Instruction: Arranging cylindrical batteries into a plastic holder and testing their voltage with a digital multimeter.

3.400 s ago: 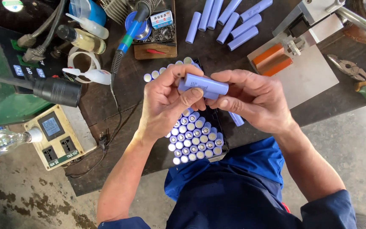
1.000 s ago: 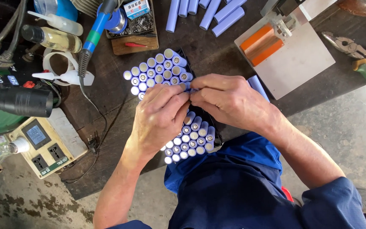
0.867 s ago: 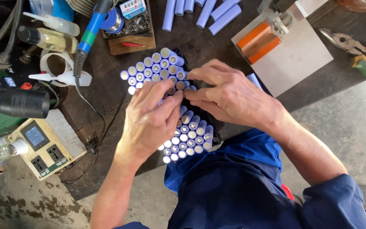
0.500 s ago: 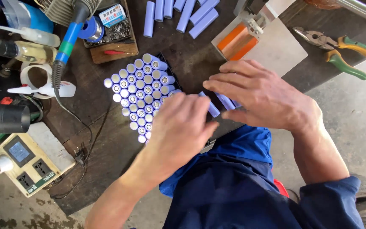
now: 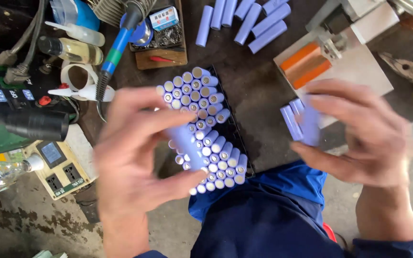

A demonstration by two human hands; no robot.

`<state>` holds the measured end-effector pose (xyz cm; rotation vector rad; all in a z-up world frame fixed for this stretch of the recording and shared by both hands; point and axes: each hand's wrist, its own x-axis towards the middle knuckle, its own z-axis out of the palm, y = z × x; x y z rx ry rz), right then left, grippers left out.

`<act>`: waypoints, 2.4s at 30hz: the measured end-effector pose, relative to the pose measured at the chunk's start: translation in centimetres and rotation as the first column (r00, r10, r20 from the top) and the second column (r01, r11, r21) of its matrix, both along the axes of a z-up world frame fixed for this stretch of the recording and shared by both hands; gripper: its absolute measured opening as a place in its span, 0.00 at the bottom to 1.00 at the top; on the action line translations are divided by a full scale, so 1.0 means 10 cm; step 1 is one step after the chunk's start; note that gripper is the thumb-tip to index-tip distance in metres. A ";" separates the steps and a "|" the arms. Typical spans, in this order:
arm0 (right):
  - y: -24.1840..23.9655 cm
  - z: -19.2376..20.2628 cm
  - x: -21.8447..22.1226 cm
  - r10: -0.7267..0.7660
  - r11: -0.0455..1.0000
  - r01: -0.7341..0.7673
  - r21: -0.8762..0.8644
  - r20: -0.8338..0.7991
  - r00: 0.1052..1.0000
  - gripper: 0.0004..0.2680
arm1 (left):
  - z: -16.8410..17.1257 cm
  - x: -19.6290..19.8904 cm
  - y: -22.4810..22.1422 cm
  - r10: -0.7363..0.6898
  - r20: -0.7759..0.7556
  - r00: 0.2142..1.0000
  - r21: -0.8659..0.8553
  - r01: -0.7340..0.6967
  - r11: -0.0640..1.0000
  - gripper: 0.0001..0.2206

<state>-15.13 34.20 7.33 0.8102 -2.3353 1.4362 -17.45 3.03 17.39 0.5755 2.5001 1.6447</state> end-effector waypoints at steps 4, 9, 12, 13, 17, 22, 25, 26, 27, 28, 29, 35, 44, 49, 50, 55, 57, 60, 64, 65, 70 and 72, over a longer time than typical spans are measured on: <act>-0.01 -0.29 0.28 0.123 0.886 0.002 -0.464 0.238 0.964 0.25 | -0.37 0.25 -0.55 0.086 0.107 0.990 0.327 -0.117 0.938 0.27; -0.36 -0.34 0.51 0.154 0.788 0.201 -0.582 0.502 0.851 0.19 | -0.68 0.52 -0.78 0.242 0.342 0.908 0.287 -0.346 0.893 0.24; -0.50 -0.35 0.64 0.297 0.593 0.336 -0.732 0.587 0.753 0.09 | -0.70 0.51 -0.69 0.326 0.193 0.925 0.115 -0.351 0.929 0.09; -0.51 -0.40 0.67 0.297 0.594 0.338 -0.730 0.590 0.751 0.09 | -0.66 0.49 -0.62 0.327 0.197 0.924 0.115 -0.353 0.929 0.09; -0.51 -0.49 0.76 0.179 0.644 0.359 -0.676 0.589 0.788 0.18 | -0.60 0.46 -0.43 0.329 -0.022 0.944 -0.096 -0.330 0.939 0.11; -0.50 -0.41 0.71 0.076 0.729 0.353 -0.587 0.582 0.810 0.21 | -0.58 0.42 -0.27 0.182 -0.149 0.972 -0.365 -0.225 0.903 0.13; -0.51 -0.39 0.61 -0.053 0.782 0.399 -0.479 0.587 0.808 0.12 | -0.63 0.39 -0.21 0.105 -0.140 0.985 -0.393 -0.153 0.907 0.11; -0.49 -0.43 0.60 -0.055 0.824 0.321 -0.467 0.497 0.866 0.12 | -0.63 0.37 -0.19 0.061 -0.187 0.980 -0.383 -0.130 0.915 0.10; -0.47 -0.48 0.57 -0.050 0.862 0.241 -0.446 0.399 0.916 0.13 | -0.63 0.34 -0.17 0.018 -0.238 0.971 -0.375 -0.108 0.921 0.09; -0.51 -0.44 0.53 -0.051 0.860 0.243 -0.448 0.399 0.916 0.13 | -0.63 0.32 -0.15 0.015 -0.238 0.971 -0.376 -0.106 0.920 0.09; -0.54 -0.40 0.48 -0.070 0.886 0.238 -0.398 0.394 0.917 0.12 | -0.64 0.31 -0.13 -0.023 -0.249 0.968 -0.360 -0.071 0.930 0.08; -0.81 -0.42 0.35 -0.042 0.910 0.192 -0.368 0.378 0.925 0.12 | -0.70 0.29 -0.07 -0.167 -0.313 0.935 -0.414 0.024 0.910 0.09; -1.07 -0.55 0.32 -0.099 0.917 0.230 -0.327 0.371 0.923 0.12 | -0.74 0.32 -0.05 -0.163 -0.261 0.952 -0.415 0.042 0.909 0.10; -1.12 -0.59 0.34 -0.124 0.927 0.237 -0.293 0.356 0.926 0.12 | -0.69 0.29 -0.03 -0.180 -0.257 0.950 -0.452 0.047 0.891 0.06; -1.13 -0.60 0.34 -0.145 0.933 0.245 -0.262 0.347 0.927 0.12 | -0.70 0.30 -0.04 -0.197 -0.291 0.936 -0.461 0.043 0.886 0.06; -1.17 -0.64 0.32 -0.160 0.943 0.233 -0.239 0.288 0.944 0.10 | -0.74 0.30 -0.03 -0.262 -0.357 0.896 -0.509 0.049 0.859 0.07; -1.20 -0.68 0.33 -0.170 0.948 0.219 -0.232 0.212 0.962 0.12 | -0.76 0.29 0.01 -0.273 -0.414 0.868 -0.529 0.014 0.848 0.04; -1.22 -0.69 0.30 -0.163 0.960 0.188 -0.209 0.128 0.978 0.06 | -0.85 0.35 0.00 -0.285 -0.435 0.854 -0.571 -0.017 0.821 0.05; -1.22 -0.71 0.31 -0.162 0.967 0.176 -0.183 0.090 0.983 0.05 | -0.84 0.36 -0.01 -0.310 -0.433 0.846 -0.590 -0.006 0.807 0.07; -1.22 -0.71 0.31 -0.188 0.964 0.199 -0.175 0.079 0.979 0.06 | -0.83 0.36 0.00 -0.327 -0.428 0.842 -0.612 -0.004 0.790 0.07; -1.22 -0.71 0.29 -0.207 0.966 0.215 -0.144 0.072 0.976 0.06 | -0.81 0.37 0.00 -0.355 -0.394 0.848 -0.661 0.007 0.751 0.08; -1.20 -0.64 0.18 -0.203 0.979 0.202 -0.022 -0.162 0.966 0.04 | -0.79 0.35 0.01 -0.314 -0.358 0.879 -0.646 0.010 0.764 0.09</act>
